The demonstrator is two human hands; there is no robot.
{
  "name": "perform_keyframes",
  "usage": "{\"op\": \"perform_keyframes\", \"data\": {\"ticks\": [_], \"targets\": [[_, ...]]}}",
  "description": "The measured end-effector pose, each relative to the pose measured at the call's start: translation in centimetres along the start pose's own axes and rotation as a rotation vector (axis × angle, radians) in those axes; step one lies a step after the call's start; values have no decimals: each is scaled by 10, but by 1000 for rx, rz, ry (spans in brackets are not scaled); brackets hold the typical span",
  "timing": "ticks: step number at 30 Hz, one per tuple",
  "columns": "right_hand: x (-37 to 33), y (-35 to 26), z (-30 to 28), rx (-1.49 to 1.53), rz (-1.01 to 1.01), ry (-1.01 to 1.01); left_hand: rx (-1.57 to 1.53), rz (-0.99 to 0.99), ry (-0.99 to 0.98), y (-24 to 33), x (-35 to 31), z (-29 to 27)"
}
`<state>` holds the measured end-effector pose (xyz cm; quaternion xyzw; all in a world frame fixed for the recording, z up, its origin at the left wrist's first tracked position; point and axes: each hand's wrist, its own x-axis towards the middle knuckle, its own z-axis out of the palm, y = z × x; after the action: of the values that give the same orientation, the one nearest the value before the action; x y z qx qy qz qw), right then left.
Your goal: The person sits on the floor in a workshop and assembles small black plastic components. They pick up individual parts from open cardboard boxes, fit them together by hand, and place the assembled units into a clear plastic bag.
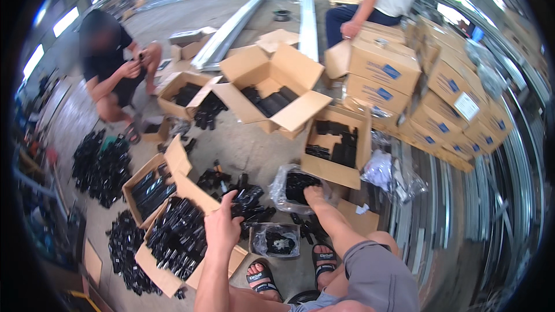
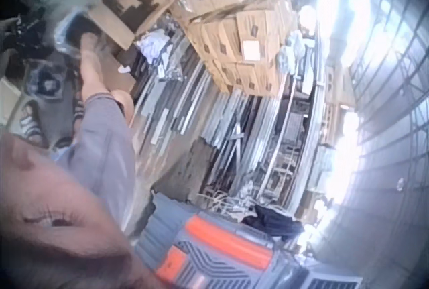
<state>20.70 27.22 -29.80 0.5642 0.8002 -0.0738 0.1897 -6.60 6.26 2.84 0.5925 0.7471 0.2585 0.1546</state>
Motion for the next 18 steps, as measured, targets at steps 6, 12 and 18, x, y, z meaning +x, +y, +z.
{"op": "perform_keyframes", "data": {"ticks": [6,12,18], "targets": [[-35,-22,-80,302,-236,60,33,-14,-29,7,-3,2],[-86,-14,-168,775,-384,113,4,64,-50,15,-3,13],[-185,-11,-263,1381,-294,76,20,144,-82,34,-5,19]]}}
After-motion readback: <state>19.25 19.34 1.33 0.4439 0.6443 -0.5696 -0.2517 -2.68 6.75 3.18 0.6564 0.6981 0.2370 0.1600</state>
